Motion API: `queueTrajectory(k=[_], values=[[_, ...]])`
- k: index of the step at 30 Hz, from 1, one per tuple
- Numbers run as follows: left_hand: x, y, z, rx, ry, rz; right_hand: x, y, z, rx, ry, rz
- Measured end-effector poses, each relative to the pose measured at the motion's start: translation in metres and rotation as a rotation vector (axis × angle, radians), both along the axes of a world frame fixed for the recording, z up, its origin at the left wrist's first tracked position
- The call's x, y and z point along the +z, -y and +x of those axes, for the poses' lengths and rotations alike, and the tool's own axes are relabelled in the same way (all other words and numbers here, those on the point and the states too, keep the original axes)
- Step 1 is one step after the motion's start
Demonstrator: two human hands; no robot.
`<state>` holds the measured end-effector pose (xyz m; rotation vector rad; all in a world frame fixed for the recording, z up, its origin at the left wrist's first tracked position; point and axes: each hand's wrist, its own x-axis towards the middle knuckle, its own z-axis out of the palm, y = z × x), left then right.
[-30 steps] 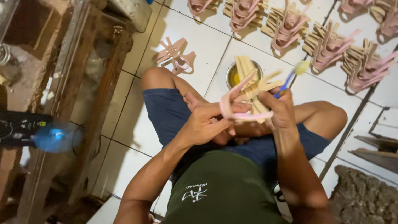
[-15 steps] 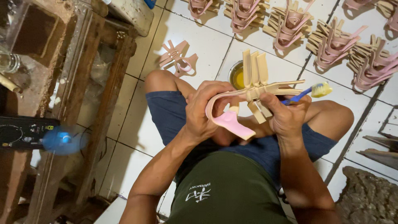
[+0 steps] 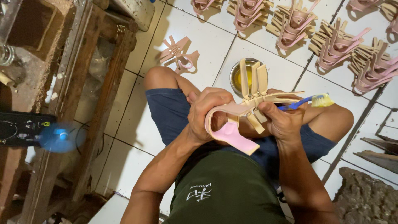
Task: The person sits on the floor and applies a yellow liquid to the wooden slats of a pink sandal using a toothbrush. They repeatedly dip the brush into a small metal bowl and coat the slats, then place the finished sandal on the floor among others.
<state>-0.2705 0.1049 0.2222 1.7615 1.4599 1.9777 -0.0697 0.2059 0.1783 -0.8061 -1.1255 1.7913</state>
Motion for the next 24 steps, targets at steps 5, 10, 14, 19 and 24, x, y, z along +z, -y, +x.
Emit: queueTrajectory(k=[5,10,14,19,24], values=[[0.002,0.006,-0.02,0.045,0.017,0.028,-0.002,0.01,-0.023,-0.01,-0.006,-0.009],[0.002,0.014,-0.025,-0.035,0.569,-0.318,0.012,0.002,-0.041,-0.079,0.074,0.061],[-0.007,0.017,-0.036,-0.12,0.858,-0.583,0.049,-0.006,-0.037,-0.081,0.191,0.116],[-0.011,0.035,-0.059,-0.225,0.841,-0.77,0.061,0.029,-0.058,0.203,0.335,0.334],[0.02,0.027,-0.057,-0.137,0.735,-0.644,0.066,0.019,-0.07,0.202,0.249,0.197]])
